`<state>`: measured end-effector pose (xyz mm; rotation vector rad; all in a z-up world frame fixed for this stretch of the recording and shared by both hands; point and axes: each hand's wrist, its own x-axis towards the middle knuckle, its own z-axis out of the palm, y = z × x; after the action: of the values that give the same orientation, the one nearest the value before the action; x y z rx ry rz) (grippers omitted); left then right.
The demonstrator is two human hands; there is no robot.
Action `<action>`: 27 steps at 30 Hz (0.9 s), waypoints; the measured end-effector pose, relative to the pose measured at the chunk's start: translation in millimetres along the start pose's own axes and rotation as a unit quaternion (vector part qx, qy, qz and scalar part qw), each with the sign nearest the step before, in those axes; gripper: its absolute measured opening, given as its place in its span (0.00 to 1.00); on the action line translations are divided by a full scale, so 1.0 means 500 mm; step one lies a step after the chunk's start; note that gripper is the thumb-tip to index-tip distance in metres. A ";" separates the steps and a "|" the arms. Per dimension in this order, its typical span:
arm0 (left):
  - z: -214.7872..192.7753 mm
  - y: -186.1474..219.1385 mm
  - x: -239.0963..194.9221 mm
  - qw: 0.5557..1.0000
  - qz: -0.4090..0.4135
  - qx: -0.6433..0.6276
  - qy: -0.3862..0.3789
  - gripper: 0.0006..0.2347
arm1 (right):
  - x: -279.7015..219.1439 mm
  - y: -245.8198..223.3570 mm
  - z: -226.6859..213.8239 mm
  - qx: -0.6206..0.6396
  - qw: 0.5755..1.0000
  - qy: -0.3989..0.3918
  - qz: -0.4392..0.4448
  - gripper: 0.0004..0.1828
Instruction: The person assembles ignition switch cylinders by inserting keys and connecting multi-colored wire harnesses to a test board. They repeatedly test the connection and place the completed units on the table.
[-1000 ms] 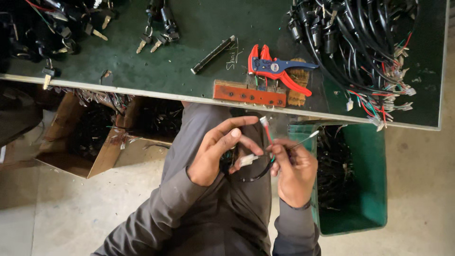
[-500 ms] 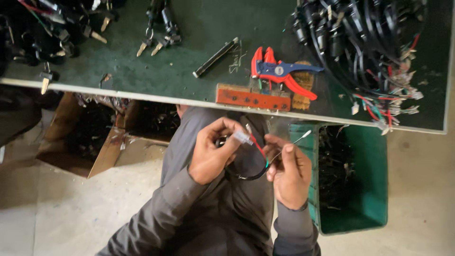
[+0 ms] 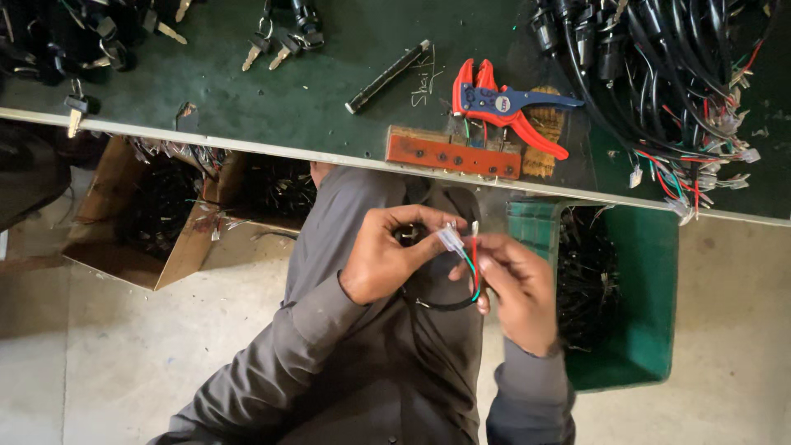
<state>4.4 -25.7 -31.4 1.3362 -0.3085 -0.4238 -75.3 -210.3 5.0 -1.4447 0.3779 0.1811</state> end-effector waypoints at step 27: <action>0.013 -0.081 0.032 0.992 -0.072 -0.104 0.014 0.05 | 0.076 0.109 0.002 -0.046 0.993 0.079 -0.079 0.05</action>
<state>10.5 -46.0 -70.0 1.1632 -0.1397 -0.5421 -58.8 -206.3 -59.4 -1.5773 0.3858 -0.0451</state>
